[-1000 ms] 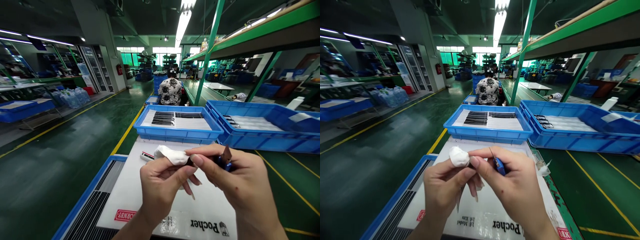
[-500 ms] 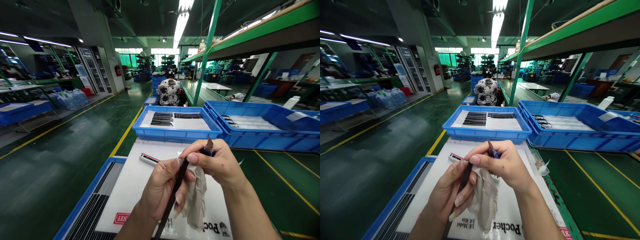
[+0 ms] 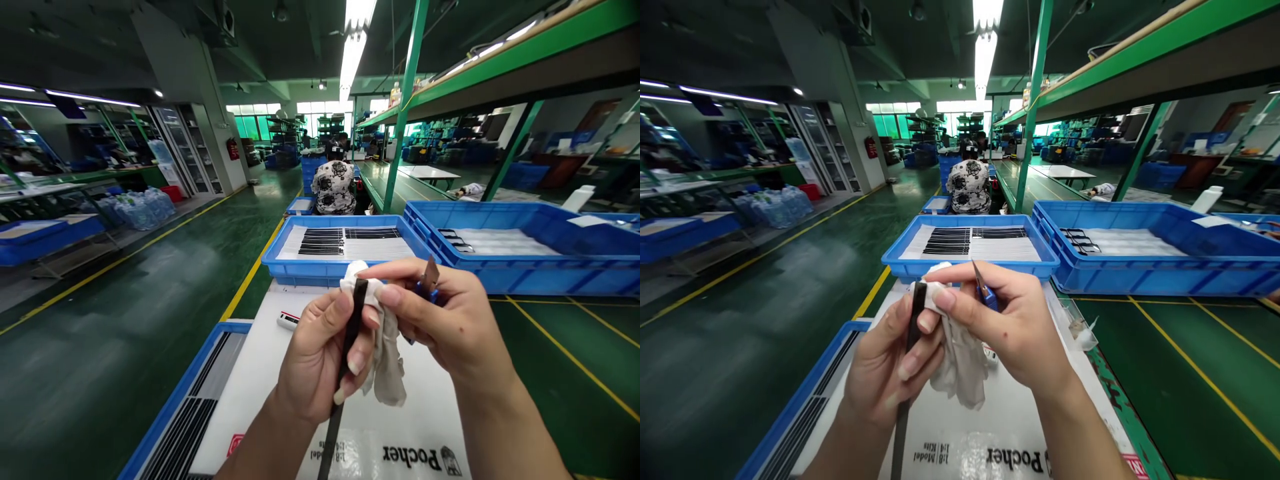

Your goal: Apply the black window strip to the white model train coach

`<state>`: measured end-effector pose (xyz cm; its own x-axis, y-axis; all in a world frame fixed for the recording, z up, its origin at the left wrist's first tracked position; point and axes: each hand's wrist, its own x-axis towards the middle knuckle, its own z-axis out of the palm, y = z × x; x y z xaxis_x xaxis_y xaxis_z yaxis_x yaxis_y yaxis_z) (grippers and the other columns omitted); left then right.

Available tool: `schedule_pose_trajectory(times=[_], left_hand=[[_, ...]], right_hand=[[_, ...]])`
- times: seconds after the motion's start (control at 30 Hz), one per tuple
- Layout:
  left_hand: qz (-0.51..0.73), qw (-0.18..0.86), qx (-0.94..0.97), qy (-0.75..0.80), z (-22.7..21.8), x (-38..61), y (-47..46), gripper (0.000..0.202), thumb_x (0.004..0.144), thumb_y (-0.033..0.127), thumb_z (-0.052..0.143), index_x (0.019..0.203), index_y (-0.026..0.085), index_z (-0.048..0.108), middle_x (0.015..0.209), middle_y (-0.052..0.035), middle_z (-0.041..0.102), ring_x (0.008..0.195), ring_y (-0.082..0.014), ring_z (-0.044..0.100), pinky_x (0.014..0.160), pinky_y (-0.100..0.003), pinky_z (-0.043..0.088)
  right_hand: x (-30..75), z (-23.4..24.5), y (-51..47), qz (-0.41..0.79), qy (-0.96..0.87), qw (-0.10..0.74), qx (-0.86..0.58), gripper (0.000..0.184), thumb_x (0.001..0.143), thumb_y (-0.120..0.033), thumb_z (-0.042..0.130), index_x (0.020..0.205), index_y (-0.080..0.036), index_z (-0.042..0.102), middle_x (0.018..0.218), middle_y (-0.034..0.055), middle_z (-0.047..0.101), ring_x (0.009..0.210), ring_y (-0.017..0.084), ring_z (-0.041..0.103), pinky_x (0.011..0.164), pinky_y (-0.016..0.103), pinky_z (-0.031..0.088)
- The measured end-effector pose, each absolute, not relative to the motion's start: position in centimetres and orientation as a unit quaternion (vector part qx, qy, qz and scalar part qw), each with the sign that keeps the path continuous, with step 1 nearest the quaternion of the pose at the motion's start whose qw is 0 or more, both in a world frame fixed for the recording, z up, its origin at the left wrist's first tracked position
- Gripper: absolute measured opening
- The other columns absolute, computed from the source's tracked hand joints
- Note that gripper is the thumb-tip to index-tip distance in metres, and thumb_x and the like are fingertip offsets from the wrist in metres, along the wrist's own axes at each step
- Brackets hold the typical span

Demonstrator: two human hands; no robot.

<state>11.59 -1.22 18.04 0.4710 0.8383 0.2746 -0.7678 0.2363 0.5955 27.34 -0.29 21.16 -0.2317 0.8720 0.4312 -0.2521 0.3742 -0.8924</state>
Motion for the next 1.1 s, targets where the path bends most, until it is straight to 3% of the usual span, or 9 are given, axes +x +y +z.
schedule_pose_trajectory(times=[0.2,0.4,0.57,0.87,1.1], left_hand=[[0.558,0.735,0.383,0.047,20.2,11.8,-1.3,0.030,0.099,0.039,0.071,0.085,0.015,0.081,0.060,0.0002,0.062,0.040,-0.0033,0.044,0.037,-0.008,0.041],[0.604,0.685,0.401,0.068,21.6,12.0,-1.9,0.034,0.099,0.044,0.069,0.083,0.016,0.082,0.053,0.0010,0.059,0.035,-0.0035,0.038,0.033,-0.011,0.033],[0.636,0.652,0.403,0.094,21.9,12.1,-2.3,0.034,0.096,0.044,0.073,0.080,0.017,0.082,0.052,0.0007,0.059,0.037,-0.0045,0.040,0.034,-0.013,0.031],[0.638,0.650,0.402,0.097,22.3,12.1,-2.7,0.031,0.095,0.044,0.075,0.081,0.017,0.083,0.054,0.0008,0.059,0.040,-0.0048,0.042,0.036,-0.015,0.032],[0.626,0.656,0.410,0.095,22.2,12.1,-2.9,0.033,0.097,0.044,0.073,0.081,0.016,0.083,0.055,0.0005,0.058,0.038,-0.0041,0.041,0.034,-0.013,0.031]], right_hand=[[26.9,23.6,-0.2,0.424,-0.646,0.588,-0.239,0.007,0.096,-0.033,0.084,0.101,-0.030,0.087,0.058,-0.0065,0.051,0.048,0.004,0.035,0.041,0.016,0.026],[26.3,24.5,0.0,0.397,-0.658,0.596,-0.234,0.009,0.096,-0.035,0.084,0.103,-0.030,0.086,0.054,-0.0073,0.046,0.045,0.005,0.032,0.038,0.017,0.023],[25.8,24.7,-0.5,0.411,-0.642,0.607,-0.224,0.010,0.094,-0.032,0.086,0.103,-0.030,0.086,0.061,-0.0034,0.060,0.043,0.006,0.042,0.035,0.020,0.022],[25.1,25.2,-0.9,0.477,-0.623,0.598,-0.163,0.008,0.098,-0.024,0.081,0.102,-0.029,0.086,0.066,-0.0029,0.068,0.037,0.007,0.053,0.041,0.022,0.049],[25.2,25.0,-0.9,0.487,-0.623,0.589,-0.164,0.010,0.099,-0.023,0.078,0.102,-0.029,0.085,0.064,-0.0033,0.066,0.035,0.007,0.051,0.035,0.020,0.042]])
